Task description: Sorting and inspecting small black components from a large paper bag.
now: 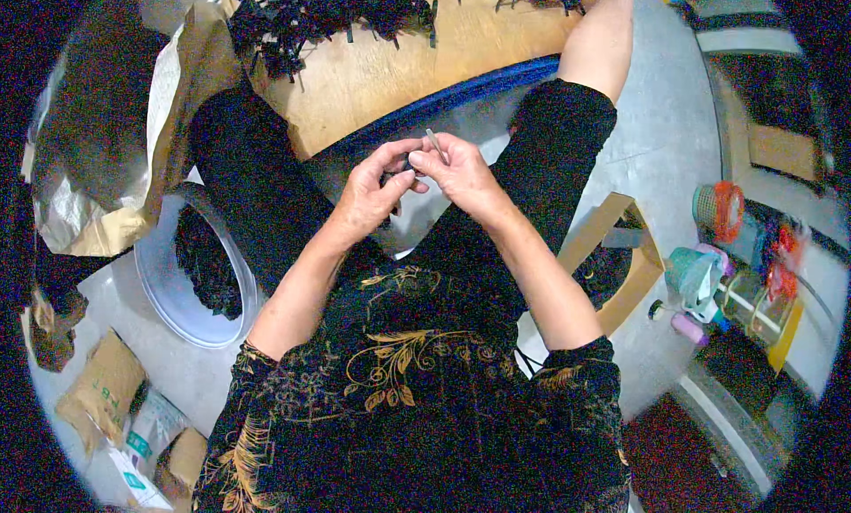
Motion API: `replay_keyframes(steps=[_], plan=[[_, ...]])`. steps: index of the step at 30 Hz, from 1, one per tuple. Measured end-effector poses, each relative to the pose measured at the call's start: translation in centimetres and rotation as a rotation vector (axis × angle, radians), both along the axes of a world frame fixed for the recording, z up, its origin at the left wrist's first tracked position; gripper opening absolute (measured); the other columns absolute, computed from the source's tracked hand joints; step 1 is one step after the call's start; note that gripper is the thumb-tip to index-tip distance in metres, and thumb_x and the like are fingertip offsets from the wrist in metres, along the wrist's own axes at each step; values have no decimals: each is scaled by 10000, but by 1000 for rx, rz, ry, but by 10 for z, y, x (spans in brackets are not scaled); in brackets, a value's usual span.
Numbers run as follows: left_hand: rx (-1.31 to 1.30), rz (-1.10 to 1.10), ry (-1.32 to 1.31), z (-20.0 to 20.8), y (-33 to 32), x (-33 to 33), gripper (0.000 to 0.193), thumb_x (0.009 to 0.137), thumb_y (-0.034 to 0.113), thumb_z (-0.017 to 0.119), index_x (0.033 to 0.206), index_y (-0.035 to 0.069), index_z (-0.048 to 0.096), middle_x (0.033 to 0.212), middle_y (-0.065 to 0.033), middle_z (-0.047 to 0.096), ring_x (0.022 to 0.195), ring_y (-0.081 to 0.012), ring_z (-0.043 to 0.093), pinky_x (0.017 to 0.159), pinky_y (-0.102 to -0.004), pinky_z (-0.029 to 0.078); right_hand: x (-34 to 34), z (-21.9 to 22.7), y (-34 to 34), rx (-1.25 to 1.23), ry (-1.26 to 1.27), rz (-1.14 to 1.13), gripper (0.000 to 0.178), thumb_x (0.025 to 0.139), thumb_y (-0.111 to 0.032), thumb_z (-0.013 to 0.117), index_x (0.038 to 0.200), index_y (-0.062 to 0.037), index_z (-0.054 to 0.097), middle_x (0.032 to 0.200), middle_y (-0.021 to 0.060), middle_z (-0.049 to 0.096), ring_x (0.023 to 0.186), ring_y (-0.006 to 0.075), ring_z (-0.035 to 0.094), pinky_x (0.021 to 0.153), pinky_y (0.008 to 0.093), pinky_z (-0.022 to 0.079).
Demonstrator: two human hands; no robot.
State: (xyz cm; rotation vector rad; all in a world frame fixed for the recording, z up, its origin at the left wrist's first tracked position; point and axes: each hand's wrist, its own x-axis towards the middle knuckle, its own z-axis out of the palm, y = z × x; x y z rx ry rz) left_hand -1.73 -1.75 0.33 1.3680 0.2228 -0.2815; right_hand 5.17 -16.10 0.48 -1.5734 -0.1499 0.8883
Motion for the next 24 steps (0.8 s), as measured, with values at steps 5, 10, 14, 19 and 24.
replay_keyframes(steps=[5,10,14,19,24], plan=[[-11,155,48,-4,0,4,323,853,53,493,1176,67,485,888,-39,590,688,-70,560,519,-194,442,-10,12,7,100,201,-145,244,931,-267,428,1031,-60,507,602,-68,415,422,4,280,357,168,195],[48,193,95,-10,-1,9,312,849,36,494,1159,62,500,841,-19,577,628,-42,471,539,-188,411,-14,13,14,83,316,-138,315,953,-259,355,1167,-36,416,581,-57,366,417,22,256,355,181,195],[-14,235,113,-4,-3,13,311,843,25,501,1152,63,509,815,-17,567,634,-38,455,530,-192,395,-11,9,18,58,310,-140,313,950,-250,363,1187,-47,395,572,-58,349,417,24,254,355,181,198],[101,258,24,-13,-5,13,308,837,12,507,1143,50,519,853,-24,589,710,-60,510,611,-203,438,-9,5,23,37,379,-184,297,943,-240,383,1207,-103,388,549,-63,319,411,27,258,346,183,196],[33,294,140,-16,-5,12,303,827,-10,509,1126,32,531,924,-56,612,852,-89,551,772,-232,443,-10,-3,26,12,400,-181,296,942,-236,380,1223,-142,380,542,-60,316,398,29,250,335,189,189]])
